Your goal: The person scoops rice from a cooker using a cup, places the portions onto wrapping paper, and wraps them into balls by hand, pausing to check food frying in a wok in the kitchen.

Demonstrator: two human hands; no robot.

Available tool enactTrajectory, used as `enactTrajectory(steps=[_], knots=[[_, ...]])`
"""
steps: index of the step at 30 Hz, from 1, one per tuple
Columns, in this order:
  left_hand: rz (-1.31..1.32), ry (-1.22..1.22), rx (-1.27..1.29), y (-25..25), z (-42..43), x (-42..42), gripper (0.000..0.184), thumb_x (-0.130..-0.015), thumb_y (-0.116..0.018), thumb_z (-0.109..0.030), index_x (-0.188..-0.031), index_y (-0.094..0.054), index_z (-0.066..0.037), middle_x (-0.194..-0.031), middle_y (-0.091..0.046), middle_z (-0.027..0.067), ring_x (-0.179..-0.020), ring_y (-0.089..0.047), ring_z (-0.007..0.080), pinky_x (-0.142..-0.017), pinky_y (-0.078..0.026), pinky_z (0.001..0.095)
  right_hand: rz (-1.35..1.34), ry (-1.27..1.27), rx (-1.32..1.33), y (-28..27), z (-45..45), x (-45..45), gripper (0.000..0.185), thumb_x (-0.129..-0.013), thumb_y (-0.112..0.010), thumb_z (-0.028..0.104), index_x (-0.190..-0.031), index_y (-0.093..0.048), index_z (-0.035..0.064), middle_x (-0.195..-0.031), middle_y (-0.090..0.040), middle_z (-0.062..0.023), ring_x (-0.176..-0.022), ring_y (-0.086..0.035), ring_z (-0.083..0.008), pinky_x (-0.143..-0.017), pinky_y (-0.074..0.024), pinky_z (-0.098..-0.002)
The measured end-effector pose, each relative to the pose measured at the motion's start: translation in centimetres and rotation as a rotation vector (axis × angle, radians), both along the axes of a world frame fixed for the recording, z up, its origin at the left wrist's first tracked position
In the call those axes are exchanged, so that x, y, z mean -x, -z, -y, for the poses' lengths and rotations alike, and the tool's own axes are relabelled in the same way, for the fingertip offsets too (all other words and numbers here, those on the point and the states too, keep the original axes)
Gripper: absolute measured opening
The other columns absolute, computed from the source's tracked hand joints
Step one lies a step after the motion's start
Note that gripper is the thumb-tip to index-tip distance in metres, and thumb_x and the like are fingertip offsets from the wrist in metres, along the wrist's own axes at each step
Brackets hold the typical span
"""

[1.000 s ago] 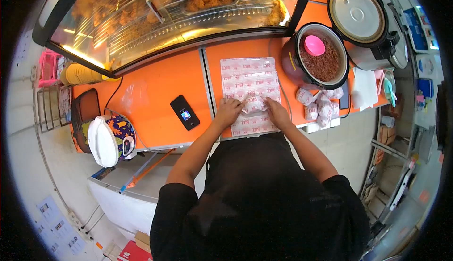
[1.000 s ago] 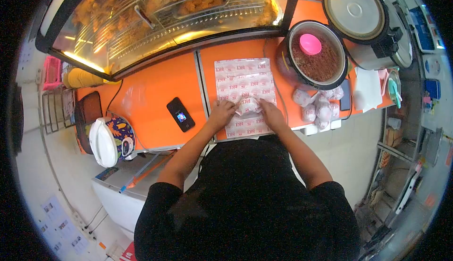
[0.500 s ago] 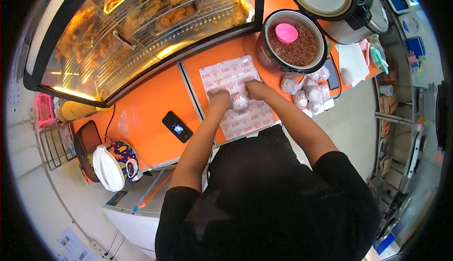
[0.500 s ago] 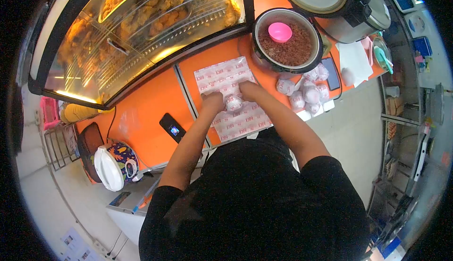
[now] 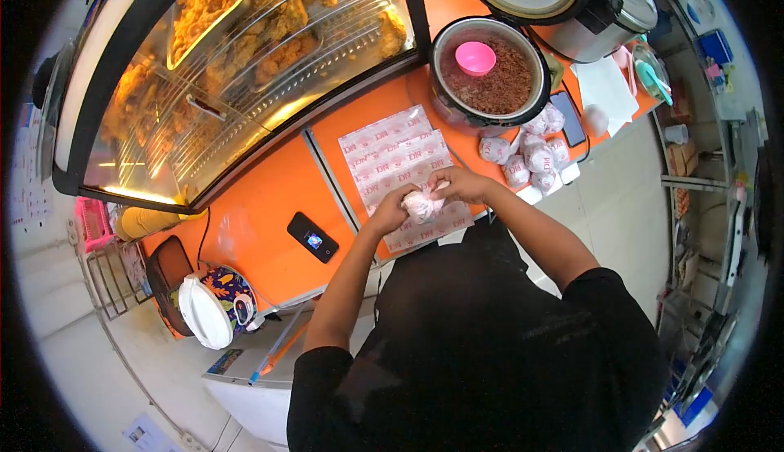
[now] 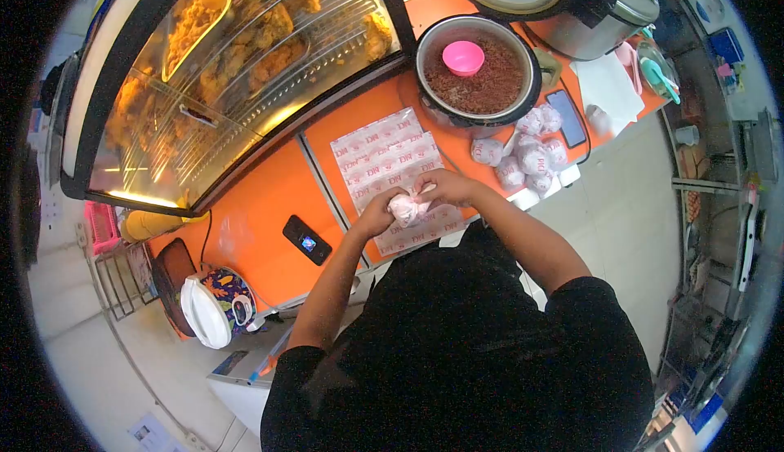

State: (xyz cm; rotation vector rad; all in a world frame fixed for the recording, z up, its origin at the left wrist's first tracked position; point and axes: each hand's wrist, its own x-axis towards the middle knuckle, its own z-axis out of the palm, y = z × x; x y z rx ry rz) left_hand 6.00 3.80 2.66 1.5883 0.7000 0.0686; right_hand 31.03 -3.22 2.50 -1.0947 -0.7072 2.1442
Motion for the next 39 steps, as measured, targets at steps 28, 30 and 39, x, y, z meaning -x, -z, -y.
enactTrajectory(steps=[28, 30, 39], knots=[[0.293, -0.096, -0.323, -13.8, 10.6, -26.9, 0.077, -0.066, -0.092, -0.013, -0.129, -0.05, -0.005, -0.125, -0.051, 0.0131, -0.115, -0.055, 0.029, -0.1, -0.047, 0.041, 0.209, 0.036, -0.213, -18.0, 13.1, -22.1, 0.123, -0.074, -0.093, 0.016, -0.167, -0.011, 0.0128, -0.123, -0.062, -0.0114, -0.11, -0.064, -0.0198, -0.096, -0.0553, -0.0361], [0.307, -0.111, -0.587, -12.6, 11.2, -28.5, 0.086, -0.059, -0.096, -0.018, -0.131, -0.049, -0.006, -0.129, -0.047, 0.0176, -0.122, -0.049, 0.0391, -0.106, -0.043, 0.0456, 0.117, -0.033, -0.081, -18.7, 13.0, -23.3, 0.12, -0.076, -0.091, 0.014, -0.167, -0.013, 0.0125, -0.124, -0.061, -0.0117, -0.113, -0.062, -0.0202, -0.097, -0.0551, -0.0365], [0.105, -0.36, -0.632, -13.0, 11.4, -30.1, 0.076, -0.08, -0.086, -0.016, -0.143, -0.044, -0.009, -0.136, -0.043, 0.0101, -0.122, -0.047, 0.0263, -0.1, -0.043, 0.0399, 0.238, 1.073, -0.027, -1.8, 17.5, -40.6, 0.045, -0.1, -0.064, 0.036, -0.133, -0.051, 0.008, -0.119, -0.061, -0.0086, -0.101, -0.063, -0.0185, -0.088, -0.0531, -0.0355]])
